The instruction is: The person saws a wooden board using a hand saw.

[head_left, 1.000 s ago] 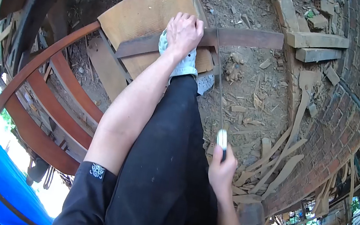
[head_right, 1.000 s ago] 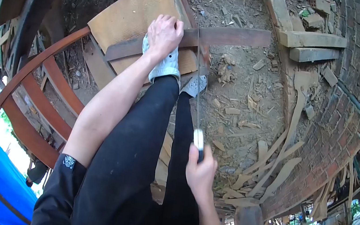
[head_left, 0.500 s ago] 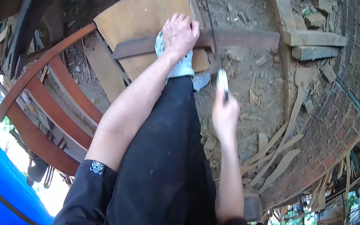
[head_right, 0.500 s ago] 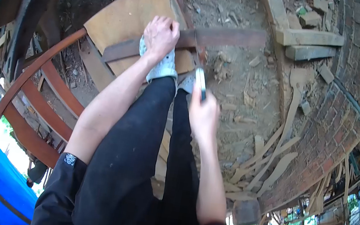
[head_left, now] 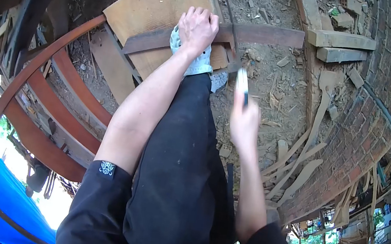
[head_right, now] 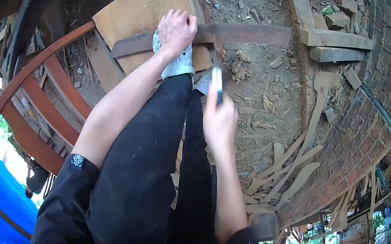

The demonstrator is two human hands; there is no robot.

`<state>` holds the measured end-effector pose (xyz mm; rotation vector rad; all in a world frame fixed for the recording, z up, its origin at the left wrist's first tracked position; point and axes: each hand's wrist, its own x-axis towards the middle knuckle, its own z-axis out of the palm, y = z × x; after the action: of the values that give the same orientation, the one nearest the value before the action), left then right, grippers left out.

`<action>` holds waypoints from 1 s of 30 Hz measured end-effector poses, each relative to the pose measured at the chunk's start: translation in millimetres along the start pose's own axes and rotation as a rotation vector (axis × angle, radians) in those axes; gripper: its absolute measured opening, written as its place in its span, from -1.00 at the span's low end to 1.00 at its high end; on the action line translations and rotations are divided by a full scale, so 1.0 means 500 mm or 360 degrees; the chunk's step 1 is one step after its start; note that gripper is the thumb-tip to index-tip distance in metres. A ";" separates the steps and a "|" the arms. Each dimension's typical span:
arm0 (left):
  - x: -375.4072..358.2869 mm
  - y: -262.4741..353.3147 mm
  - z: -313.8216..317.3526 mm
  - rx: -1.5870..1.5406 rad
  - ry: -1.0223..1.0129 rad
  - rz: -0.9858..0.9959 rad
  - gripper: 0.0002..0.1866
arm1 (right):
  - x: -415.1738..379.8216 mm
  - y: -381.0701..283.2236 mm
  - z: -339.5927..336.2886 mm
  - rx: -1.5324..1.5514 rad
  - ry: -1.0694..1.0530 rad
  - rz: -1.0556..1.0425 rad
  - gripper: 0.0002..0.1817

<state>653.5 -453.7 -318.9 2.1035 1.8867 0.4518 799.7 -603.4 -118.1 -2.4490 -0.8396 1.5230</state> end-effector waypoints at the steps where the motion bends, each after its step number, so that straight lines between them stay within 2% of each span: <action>1: -0.004 0.000 0.005 -0.0012 0.0023 0.0001 -0.72 | -0.094 0.031 -0.030 -0.0142 0.0013 -0.0055 -0.43; 2: -0.008 0.000 0.007 -0.0020 0.0044 0.0002 -0.72 | -0.186 0.043 -0.065 -0.0025 -0.0041 -0.0067 -0.49; 4: 0.006 -0.017 0.000 0.0015 0.0059 0.0001 -0.72 | -0.210 0.038 -0.078 0.0100 0.0087 -0.0108 -0.55; 5: -0.006 -0.006 -0.003 0.0009 0.0026 0.0014 -0.72 | -0.132 0.049 -0.062 0.0029 0.0022 -0.0083 -0.49; 6: -0.007 0.003 -0.005 0.0006 0.0008 0.0034 -0.72 | -0.032 0.001 -0.033 -0.0049 -0.0028 0.0112 -0.37; 7: -0.005 0.001 -0.002 -0.0010 0.0029 0.0025 -0.72 | 0.072 -0.006 0.021 0.0013 0.0032 -0.0019 -0.25; 8: 0.007 -0.006 -0.001 0.0000 0.0053 0.0034 -0.72 | 0.141 -0.042 0.049 -0.0078 0.0005 0.0001 -0.20; 10: -0.006 -0.003 0.005 0.0006 0.0005 -0.0006 -0.72 | 0.097 -0.056 0.014 -0.0031 -0.0062 0.0091 -0.27; 14: -0.001 -0.004 0.003 -0.0076 0.0045 -0.0012 -0.72 | -0.205 0.047 -0.055 0.0148 0.0154 -0.0215 -0.43; 16: -0.012 0.004 -0.001 -0.0043 -0.0001 -0.0007 -0.72 | -0.116 0.068 -0.047 0.0081 -0.0035 0.0004 -0.44; 17: -0.010 0.008 0.002 -0.0047 0.0009 -0.0016 -0.71 | -0.017 0.021 -0.026 -0.0088 -0.0054 0.0093 -0.39; 18: 0.000 0.003 0.001 -0.0033 0.0033 -0.0026 -0.71 | 0.080 0.003 0.023 -0.0034 0.0005 0.0013 -0.31; 19: 0.004 -0.003 0.000 -0.0021 0.0038 -0.0025 -0.71 | 0.122 -0.042 0.054 -0.0054 -0.0043 0.0099 -0.25; 21: -0.006 -0.004 0.008 -0.0026 0.0015 -0.0037 -0.71 | 0.069 -0.016 0.043 -0.0091 0.0026 0.0023 -0.30; 24: -0.006 -0.004 0.007 -0.0042 0.0031 -0.0032 -0.71 | -0.184 0.076 -0.029 0.0138 0.0118 -0.0124 -0.41; 26: 0.008 -0.017 -0.002 0.0009 0.0012 -0.0018 -0.71 | -0.132 0.091 -0.033 0.0182 0.0069 -0.0094 -0.46; 27: -0.008 0.000 -0.001 0.0014 -0.0029 0.0001 -0.70 | -0.035 -0.012 -0.029 -0.0105 -0.0038 0.0178 -0.39; 28: 0.001 0.001 0.002 0.0015 -0.0001 0.0010 -0.70 | 0.087 -0.009 0.037 -0.0016 0.0002 0.0006 -0.30; 29: 0.004 0.000 0.008 0.0018 -0.0003 -0.0033 -0.70 | 0.159 -0.046 0.075 -0.0097 -0.0043 0.0153 -0.24; 30: 0.000 -0.006 0.009 0.0020 -0.0040 -0.0063 -0.69 | 0.146 -0.060 0.067 -0.0132 0.0009 0.0121 -0.29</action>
<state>652.7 -453.5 -324.1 2.0659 1.9184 0.4036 783.8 -545.9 -179.4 -2.5713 -0.8338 1.5347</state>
